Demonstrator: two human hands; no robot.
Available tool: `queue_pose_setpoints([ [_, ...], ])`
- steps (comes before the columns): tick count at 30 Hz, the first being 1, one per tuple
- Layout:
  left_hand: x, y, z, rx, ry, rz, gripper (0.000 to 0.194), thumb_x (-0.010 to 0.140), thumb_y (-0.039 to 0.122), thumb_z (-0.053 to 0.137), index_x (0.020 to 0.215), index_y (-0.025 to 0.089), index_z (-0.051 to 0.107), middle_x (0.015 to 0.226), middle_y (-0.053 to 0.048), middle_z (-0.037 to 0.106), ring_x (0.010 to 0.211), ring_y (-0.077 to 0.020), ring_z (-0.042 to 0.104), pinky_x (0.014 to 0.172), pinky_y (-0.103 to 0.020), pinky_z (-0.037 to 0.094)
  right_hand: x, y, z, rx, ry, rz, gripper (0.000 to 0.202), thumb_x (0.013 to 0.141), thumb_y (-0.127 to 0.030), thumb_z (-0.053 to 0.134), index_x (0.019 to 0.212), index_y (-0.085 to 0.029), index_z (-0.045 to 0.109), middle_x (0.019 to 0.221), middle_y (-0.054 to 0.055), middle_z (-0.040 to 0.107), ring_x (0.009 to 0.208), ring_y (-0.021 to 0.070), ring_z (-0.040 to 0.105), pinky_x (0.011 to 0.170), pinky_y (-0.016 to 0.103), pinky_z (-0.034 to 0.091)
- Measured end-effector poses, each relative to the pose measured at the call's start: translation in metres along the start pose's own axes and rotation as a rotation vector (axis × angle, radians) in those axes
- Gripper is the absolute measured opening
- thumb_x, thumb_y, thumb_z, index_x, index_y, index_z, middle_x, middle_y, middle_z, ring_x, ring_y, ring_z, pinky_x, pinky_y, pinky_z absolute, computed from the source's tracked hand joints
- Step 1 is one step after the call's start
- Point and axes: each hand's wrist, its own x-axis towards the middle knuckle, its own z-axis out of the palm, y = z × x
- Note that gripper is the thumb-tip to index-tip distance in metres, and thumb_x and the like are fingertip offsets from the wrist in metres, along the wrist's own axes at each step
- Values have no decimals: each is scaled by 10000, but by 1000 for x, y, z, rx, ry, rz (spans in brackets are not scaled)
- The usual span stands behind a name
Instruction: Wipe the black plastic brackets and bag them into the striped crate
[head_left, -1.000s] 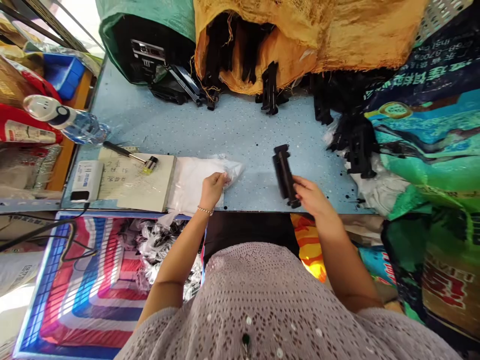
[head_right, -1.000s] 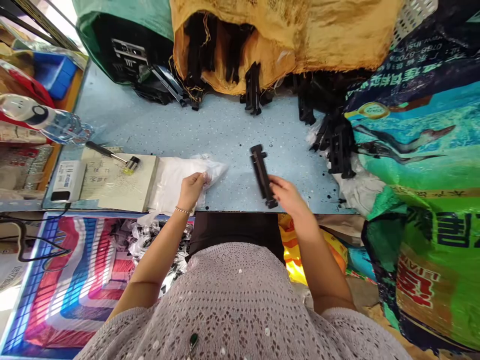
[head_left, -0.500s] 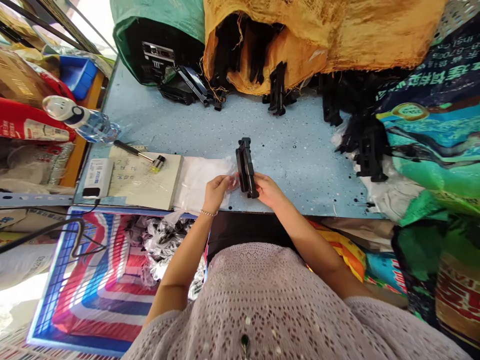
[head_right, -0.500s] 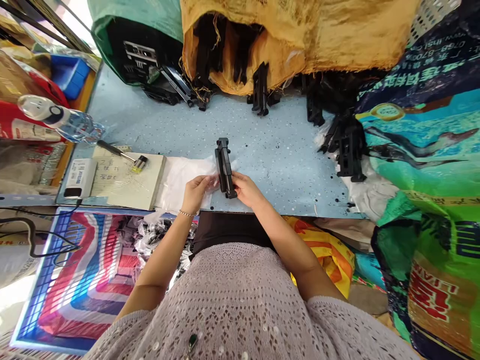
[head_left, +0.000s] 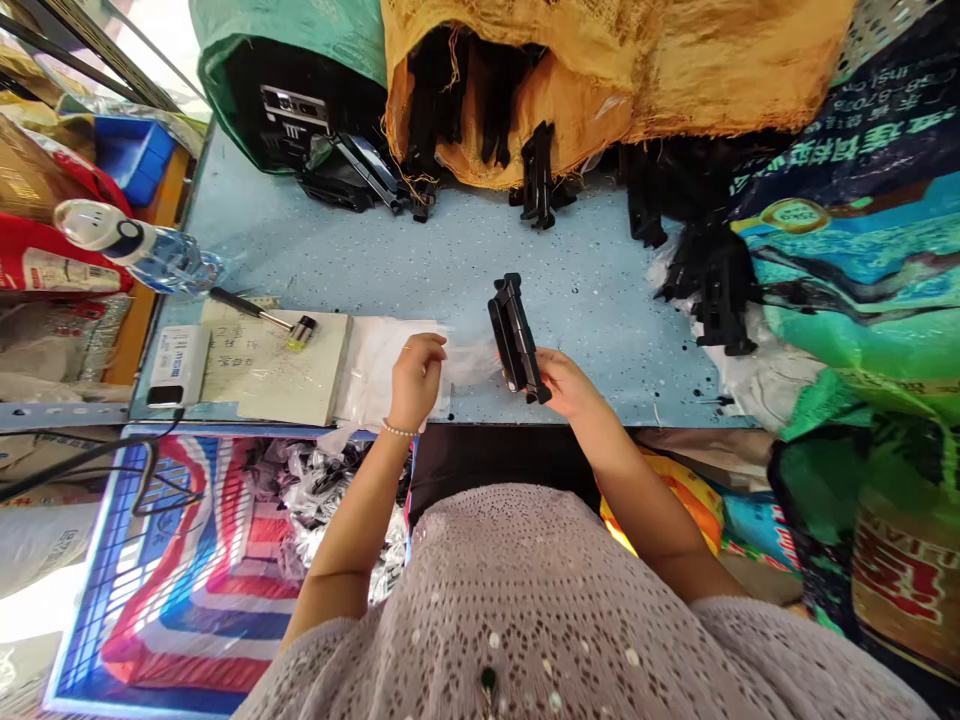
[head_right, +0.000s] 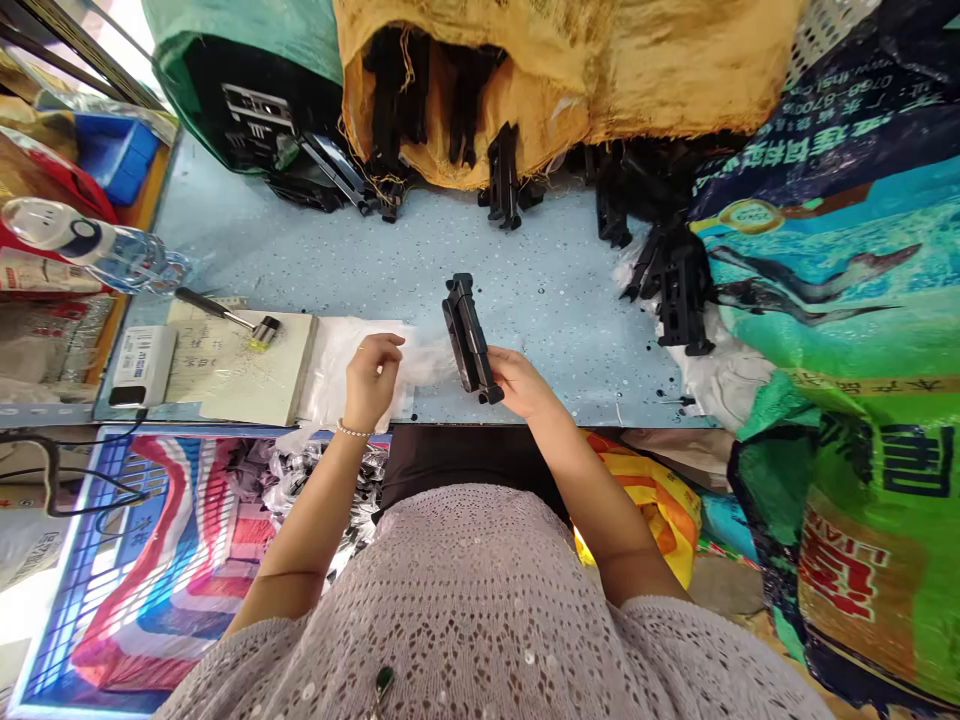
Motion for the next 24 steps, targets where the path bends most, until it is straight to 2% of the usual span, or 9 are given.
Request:
queue_pose_setpoints([
  [3, -5, 6, -1, 388, -136, 185, 269, 909, 73, 480, 994, 205, 699, 1200, -122, 711, 1111, -260, 641, 946, -435, 552, -2, -5, -4, 98, -11, 33, 338, 727, -507, 818, 847, -198, 750, 767, 42, 694, 659, 169, 612, 574, 289, 483],
  [6, -8, 9, 4, 438, -181, 210, 374, 907, 70, 504, 1220, 180, 676, 1269, -137, 678, 1109, -250, 669, 987, -420, 565, -12, -9, -4, 116, 82, -13, 278, 706, -420, 843, 857, -206, 752, 770, 11, 701, 669, 143, 616, 592, 258, 493],
  [8, -8, 10, 7, 417, -170, 182, 427, 887, 79, 547, 1294, 170, 637, 1328, -150, 634, 1029, -221, 696, 946, -383, 589, -27, -11, -2, 123, 55, -7, 259, 714, -393, 844, 877, -214, 753, 788, 4, 717, 688, 143, 642, 607, 253, 516],
  [12, -8, 10, 10, 312, -172, 192, 527, 868, 71, 564, 1385, 175, 561, 1417, -165, 560, 988, -186, 700, 868, -338, 619, -58, -1, 1, 159, -292, 314, 294, 748, -441, 832, 873, -191, 741, 786, 53, 744, 656, 196, 708, 581, 311, 574],
  [15, -15, 14, 12, 309, -187, 233, 678, 883, 42, 515, 1532, 208, 416, 1542, -176, 458, 1239, -245, 636, 951, -375, 618, -58, 18, 5, 262, -244, 471, 315, 733, -444, 832, 849, -173, 721, 774, 82, 753, 618, 191, 709, 532, 290, 576],
  [17, -25, 20, 16, 354, -248, 274, 766, 917, 50, 489, 1623, 240, 258, 1625, -178, 369, 1320, -274, 601, 988, -403, 618, -47, 29, 10, 305, -93, 404, 321, 730, -434, 823, 889, -183, 703, 778, 77, 754, 616, 186, 704, 508, 272, 566],
  [20, -42, 27, 25, 383, -395, 392, 823, 965, 40, 404, 1669, 280, 51, 1695, -160, 264, 1453, -303, 491, 1072, -439, 584, -31, 35, 22, 244, 96, 131, 416, 783, -394, 793, 1147, -253, 649, 748, 4, 721, 574, 166, 666, 504, 274, 557],
  [22, -47, 28, 27, 343, -413, 431, 842, 960, 8, 361, 1670, 290, 7, 1704, -148, 244, 1529, -304, 383, 1150, -466, 526, -24, 34, 30, 195, 118, 16, 518, 840, -357, 757, 1318, -299, 567, 712, -39, 677, 548, 150, 634, 507, 265, 554],
  [24, -45, 25, 22, 282, -330, 408, 863, 945, -4, 385, 1670, 298, 28, 1697, -141, 255, 1555, -304, 332, 1198, -480, 477, -22, 30, 35, 250, 26, 55, 464, 900, -348, 692, 1340, -286, 556, 724, -31, 674, 567, 140, 640, 482, 232, 538],
])
